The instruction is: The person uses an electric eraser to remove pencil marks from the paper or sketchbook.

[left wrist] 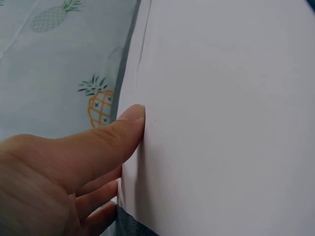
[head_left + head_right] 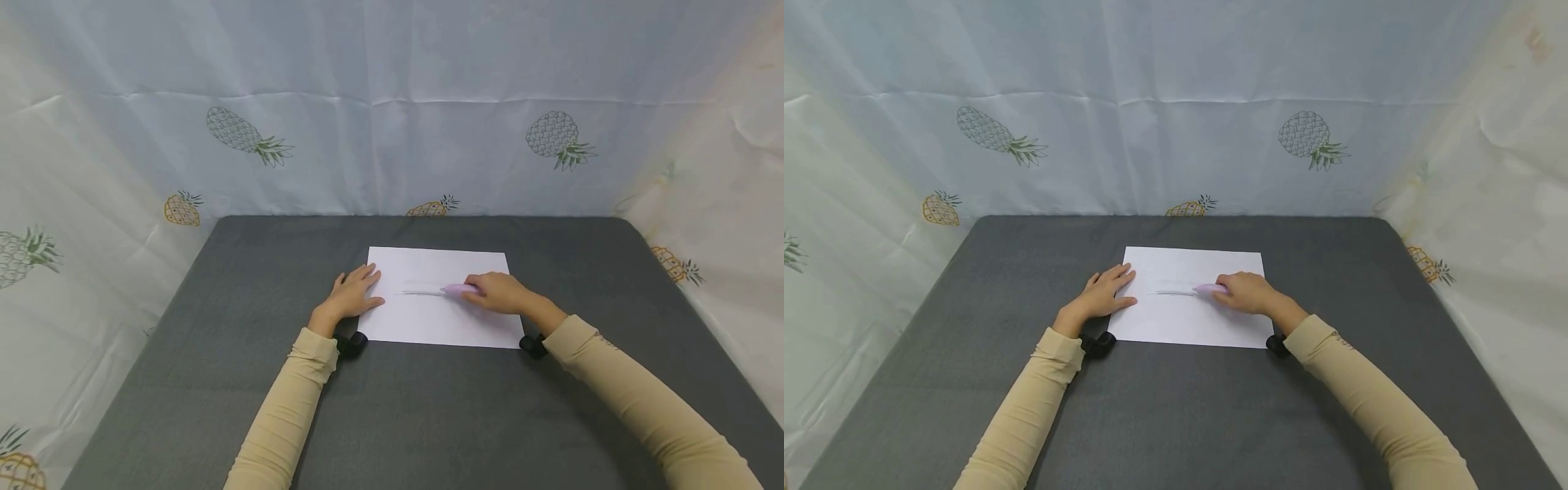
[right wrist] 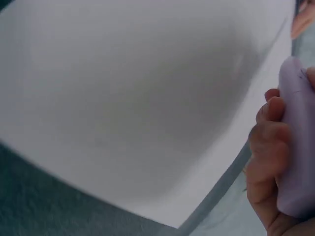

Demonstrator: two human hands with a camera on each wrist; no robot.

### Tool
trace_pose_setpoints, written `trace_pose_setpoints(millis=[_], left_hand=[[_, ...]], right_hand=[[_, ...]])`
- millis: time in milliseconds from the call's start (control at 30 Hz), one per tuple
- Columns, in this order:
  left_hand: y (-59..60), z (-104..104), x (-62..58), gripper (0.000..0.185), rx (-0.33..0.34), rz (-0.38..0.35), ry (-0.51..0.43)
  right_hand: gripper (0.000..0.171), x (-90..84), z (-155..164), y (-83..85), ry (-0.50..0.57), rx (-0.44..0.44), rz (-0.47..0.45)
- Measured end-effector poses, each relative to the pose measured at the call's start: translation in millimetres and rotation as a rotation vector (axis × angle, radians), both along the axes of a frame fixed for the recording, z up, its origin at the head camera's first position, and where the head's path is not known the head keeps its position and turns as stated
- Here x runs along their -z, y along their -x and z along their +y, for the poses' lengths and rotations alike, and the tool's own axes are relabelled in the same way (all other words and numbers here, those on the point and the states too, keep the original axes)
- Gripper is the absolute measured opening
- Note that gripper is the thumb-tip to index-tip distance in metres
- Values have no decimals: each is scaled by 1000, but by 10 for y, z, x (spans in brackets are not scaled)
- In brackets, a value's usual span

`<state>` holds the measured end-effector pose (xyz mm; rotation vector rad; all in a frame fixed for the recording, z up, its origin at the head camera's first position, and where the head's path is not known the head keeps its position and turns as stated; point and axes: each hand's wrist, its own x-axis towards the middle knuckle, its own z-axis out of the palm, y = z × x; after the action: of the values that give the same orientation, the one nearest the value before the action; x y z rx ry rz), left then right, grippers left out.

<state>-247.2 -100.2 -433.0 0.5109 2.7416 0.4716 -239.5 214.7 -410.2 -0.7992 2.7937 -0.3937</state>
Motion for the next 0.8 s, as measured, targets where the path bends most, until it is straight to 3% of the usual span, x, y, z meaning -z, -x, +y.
trace_pose_setpoints(millis=[267, 600, 800], left_hand=[[4, 3, -1, 67, 0, 2, 4], [-7, -2, -21, 67, -7, 0, 4], [-3, 9, -18, 67, -6, -8, 1]], right_hand=[[16, 40, -54, -26, -172, -98, 143], [15, 110, -103, -36, -160, -169, 251], [16, 112, -134, -17, -180, -172, 257]])
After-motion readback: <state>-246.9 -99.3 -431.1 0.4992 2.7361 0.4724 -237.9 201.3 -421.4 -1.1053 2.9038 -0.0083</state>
